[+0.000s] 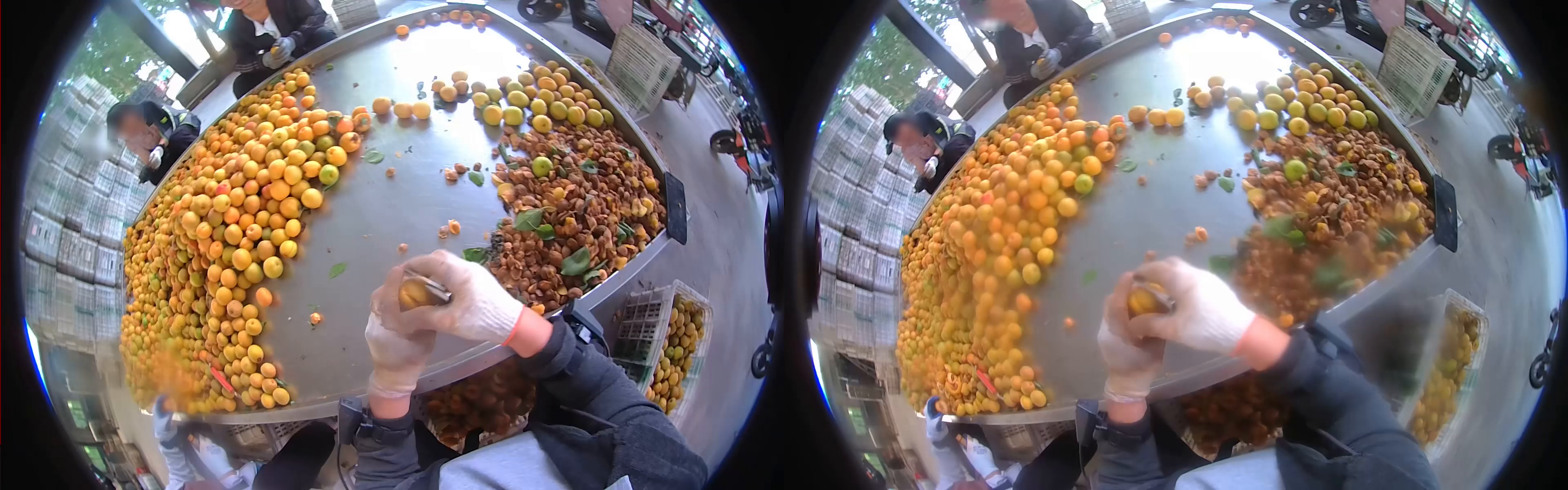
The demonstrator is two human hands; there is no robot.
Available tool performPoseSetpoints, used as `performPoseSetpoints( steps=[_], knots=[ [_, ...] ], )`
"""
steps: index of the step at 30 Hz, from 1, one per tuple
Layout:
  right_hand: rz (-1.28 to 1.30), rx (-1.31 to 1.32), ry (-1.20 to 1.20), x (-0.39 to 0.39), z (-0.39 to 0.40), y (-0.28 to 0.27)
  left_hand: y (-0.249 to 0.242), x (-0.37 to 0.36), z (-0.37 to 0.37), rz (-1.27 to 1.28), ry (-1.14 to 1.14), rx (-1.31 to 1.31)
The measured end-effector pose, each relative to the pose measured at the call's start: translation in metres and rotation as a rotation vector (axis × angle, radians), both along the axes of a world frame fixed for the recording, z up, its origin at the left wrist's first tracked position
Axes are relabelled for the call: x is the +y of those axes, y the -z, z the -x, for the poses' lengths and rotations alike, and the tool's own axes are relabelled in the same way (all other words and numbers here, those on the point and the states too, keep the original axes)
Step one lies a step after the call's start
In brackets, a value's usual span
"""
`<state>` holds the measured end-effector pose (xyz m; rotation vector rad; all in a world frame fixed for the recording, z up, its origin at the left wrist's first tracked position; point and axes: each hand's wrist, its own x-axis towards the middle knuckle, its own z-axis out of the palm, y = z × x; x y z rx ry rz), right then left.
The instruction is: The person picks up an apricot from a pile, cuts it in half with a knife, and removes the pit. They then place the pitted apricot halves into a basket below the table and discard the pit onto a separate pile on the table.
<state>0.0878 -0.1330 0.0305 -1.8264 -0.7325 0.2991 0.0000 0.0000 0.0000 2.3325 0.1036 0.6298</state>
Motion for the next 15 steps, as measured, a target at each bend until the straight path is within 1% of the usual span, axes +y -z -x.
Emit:
performPoseSetpoints(
  steps=[1, 2, 3, 5, 6, 7, 8, 9, 11, 12, 13, 14, 15],
  knots=[
    [0.029, -0.057, 0.004, 0.005, 0.004, -0.001, -0.002, 0.001, 0.001, 0.012, -0.01, -0.036],
    [0.03, -0.053, 0.014, 0.007, 0.004, -0.002, -0.003, 0.002, 0.003, 0.022, -0.023, -0.071],
    [-0.006, 0.054, -0.005, -0.011, -0.004, -0.001, 0.004, -0.015, -0.003, 0.031, -0.016, -0.071],
    [-0.1, 0.277, -0.05, -0.011, -0.006, -0.004, 0.009, -0.015, -0.001, 0.041, -0.019, -0.118],
    [-0.192, 0.442, -0.032, -0.01, -0.004, -0.005, 0.005, -0.012, 0.001, 0.039, -0.019, -0.113],
    [-0.193, 0.444, -0.03, -0.012, -0.005, -0.01, -0.002, -0.005, 0.001, 0.675, -0.001, -0.05],
    [-0.18, 0.64, -0.028, -0.015, -0.006, -0.018, -0.009, -0.002, 0.004, 1.307, 0.013, 0.029],
    [-0.162, 0.832, -0.029, -0.017, -0.007, -0.023, -0.011, -0.003, 0.003, 1.306, 0.01, 0.032],
    [-0.174, 0.811, -0.057, -0.015, -0.008, -0.014, -0.012, -0.004, 0.001, 1.32, -0.067, 0.012],
    [-0.066, 0.672, -0.149, -0.017, -0.01, -0.009, -0.01, 0.0, 0.002, 1.319, -0.074, 0.012],
    [0.042, 0.528, -0.24, -0.019, -0.012, -0.002, -0.005, 0.007, 0.003, 1.441, -0.092, -0.019],
    [0.149, 0.221, -0.27, -0.021, -0.011, 0.021, -0.002, 0.012, 0.004, 1.562, -0.108, -0.055],
    [0.149, 0.219, -0.275, -0.02, -0.011, 0.019, -0.002, 0.013, 0.005, 1.56, -0.112, -0.06]
  ],
)
